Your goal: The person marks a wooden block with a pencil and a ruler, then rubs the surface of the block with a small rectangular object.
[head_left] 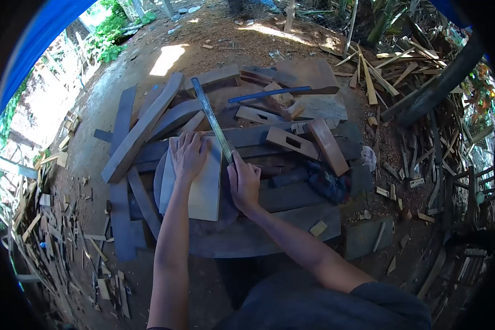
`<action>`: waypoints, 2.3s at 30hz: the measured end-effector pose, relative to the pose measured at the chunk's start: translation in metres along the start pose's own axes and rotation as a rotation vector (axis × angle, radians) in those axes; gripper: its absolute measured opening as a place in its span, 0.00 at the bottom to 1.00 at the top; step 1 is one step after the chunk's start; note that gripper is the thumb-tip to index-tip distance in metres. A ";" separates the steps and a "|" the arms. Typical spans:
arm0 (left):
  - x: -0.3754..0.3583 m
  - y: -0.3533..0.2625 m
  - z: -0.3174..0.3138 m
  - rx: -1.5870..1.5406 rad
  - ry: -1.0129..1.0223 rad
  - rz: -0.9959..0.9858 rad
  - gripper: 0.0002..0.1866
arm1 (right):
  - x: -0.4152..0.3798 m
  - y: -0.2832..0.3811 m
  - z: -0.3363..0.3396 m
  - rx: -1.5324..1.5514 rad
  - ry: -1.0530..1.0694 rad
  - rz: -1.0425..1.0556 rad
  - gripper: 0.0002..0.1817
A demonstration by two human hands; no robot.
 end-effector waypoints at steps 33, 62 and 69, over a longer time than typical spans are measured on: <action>-0.124 0.074 0.021 0.028 -0.095 0.574 0.32 | 0.006 0.051 -0.006 -0.427 0.541 0.506 0.23; -0.126 0.081 0.022 0.005 -0.133 0.449 0.30 | 0.013 0.035 0.001 -0.269 0.692 0.369 0.20; -0.128 0.078 0.026 0.021 -0.114 0.502 0.29 | -0.008 0.046 0.032 -0.318 0.767 0.337 0.19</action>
Point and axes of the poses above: each hand's wrist, its own x-axis towards the middle knuckle, its own z-axis out of the back of the hand, y = z × x, the point moved 9 cm from there along x, towards the middle knuckle, and after that the axes turned 11 degrees about z, right-handed, at the moved point
